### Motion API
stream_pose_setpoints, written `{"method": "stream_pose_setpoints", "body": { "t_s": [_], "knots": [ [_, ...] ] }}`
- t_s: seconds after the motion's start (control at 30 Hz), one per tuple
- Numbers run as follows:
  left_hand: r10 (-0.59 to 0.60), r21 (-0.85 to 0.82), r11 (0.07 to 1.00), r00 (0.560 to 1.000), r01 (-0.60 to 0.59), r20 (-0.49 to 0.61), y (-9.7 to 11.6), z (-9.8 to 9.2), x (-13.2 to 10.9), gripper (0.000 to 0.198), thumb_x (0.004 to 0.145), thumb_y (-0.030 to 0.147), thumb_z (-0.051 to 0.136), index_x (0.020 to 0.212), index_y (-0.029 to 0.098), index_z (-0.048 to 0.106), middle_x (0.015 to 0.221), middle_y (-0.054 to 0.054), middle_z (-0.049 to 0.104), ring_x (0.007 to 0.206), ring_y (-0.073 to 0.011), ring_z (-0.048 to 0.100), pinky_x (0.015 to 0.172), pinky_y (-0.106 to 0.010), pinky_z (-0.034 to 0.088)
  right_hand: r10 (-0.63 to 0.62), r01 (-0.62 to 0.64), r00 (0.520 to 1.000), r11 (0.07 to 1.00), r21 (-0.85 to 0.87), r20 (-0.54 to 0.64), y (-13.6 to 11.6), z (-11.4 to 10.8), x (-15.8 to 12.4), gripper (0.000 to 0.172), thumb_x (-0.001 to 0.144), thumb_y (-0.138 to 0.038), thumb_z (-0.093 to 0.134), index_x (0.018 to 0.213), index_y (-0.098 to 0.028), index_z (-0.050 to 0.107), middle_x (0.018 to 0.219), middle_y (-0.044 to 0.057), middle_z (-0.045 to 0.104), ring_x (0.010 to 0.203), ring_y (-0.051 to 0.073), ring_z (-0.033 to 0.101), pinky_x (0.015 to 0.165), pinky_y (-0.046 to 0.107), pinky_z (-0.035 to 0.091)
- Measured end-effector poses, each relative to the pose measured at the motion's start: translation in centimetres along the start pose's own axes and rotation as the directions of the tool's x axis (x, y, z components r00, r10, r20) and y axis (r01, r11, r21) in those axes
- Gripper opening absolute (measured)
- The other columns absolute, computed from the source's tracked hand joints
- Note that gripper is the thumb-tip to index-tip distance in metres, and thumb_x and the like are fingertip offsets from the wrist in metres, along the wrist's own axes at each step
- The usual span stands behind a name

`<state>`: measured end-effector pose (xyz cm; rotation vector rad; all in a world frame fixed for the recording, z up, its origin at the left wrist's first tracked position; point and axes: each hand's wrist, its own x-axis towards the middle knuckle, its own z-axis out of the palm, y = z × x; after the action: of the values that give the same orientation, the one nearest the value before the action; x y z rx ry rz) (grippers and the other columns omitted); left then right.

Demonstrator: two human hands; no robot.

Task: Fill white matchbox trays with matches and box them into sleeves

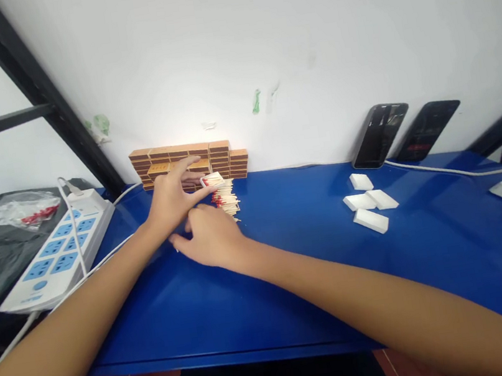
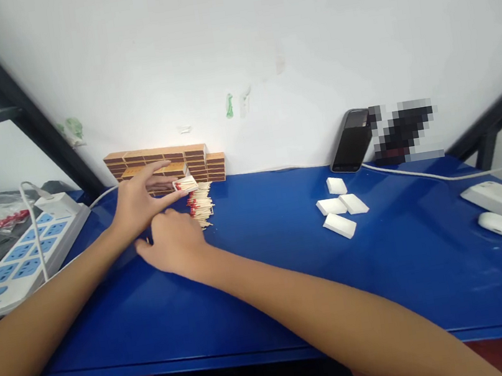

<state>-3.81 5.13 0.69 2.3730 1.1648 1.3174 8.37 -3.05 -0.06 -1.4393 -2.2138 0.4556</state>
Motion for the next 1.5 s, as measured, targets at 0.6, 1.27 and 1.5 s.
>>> {"method": "stream_pose_setpoints", "body": {
  "t_s": [0.6, 1.27, 1.5],
  "knots": [
    [0.100, -0.087, 0.993, 0.970, -0.083, 0.222, 0.7, 0.7, -0.6, 0.073, 0.079, 0.043, 0.087, 0.143, 0.024, 0.057, 0.109, -0.006, 0.081, 0.103, -0.0259, 0.078, 0.097, -0.038, 0.063, -0.122, 0.128, 0.980, 0.992, 0.024, -0.157, 8.3, -6.0, -2.5, 0.011, 0.099, -0.026, 0.067, 0.090, -0.018, 0.068, 0.095, 0.004, 0.067, 0.081, 0.015, 0.058, 0.074, 0.027, 0.039],
    [0.056, -0.004, 0.998, 0.991, -0.056, 0.122, 0.8, 0.4, -0.3, 0.067, 0.082, 0.049, 0.084, 0.139, 0.024, 0.059, 0.109, -0.005, 0.081, 0.101, -0.0266, 0.078, 0.099, -0.041, 0.062, -0.041, 0.053, 0.970, 0.998, 0.046, -0.240, 6.9, -3.4, -2.3, 0.016, 0.098, -0.028, 0.061, 0.086, -0.020, 0.068, 0.094, 0.003, 0.069, 0.083, 0.017, 0.061, 0.072, 0.030, 0.039],
    [0.009, 0.072, 0.997, 0.999, -0.012, 0.047, -0.3, 0.0, 0.1, 0.069, 0.080, 0.039, 0.087, 0.140, 0.023, 0.057, 0.108, -0.005, 0.081, 0.102, -0.0271, 0.078, 0.096, -0.042, 0.062, 0.012, -0.019, 0.999, 0.987, -0.160, -0.047, 3.7, -1.3, -0.6, 0.025, 0.098, -0.040, 0.061, 0.102, -0.017, 0.071, 0.116, 0.012, 0.072, 0.100, 0.026, 0.070, 0.079, 0.035, 0.051]
  ]
}}
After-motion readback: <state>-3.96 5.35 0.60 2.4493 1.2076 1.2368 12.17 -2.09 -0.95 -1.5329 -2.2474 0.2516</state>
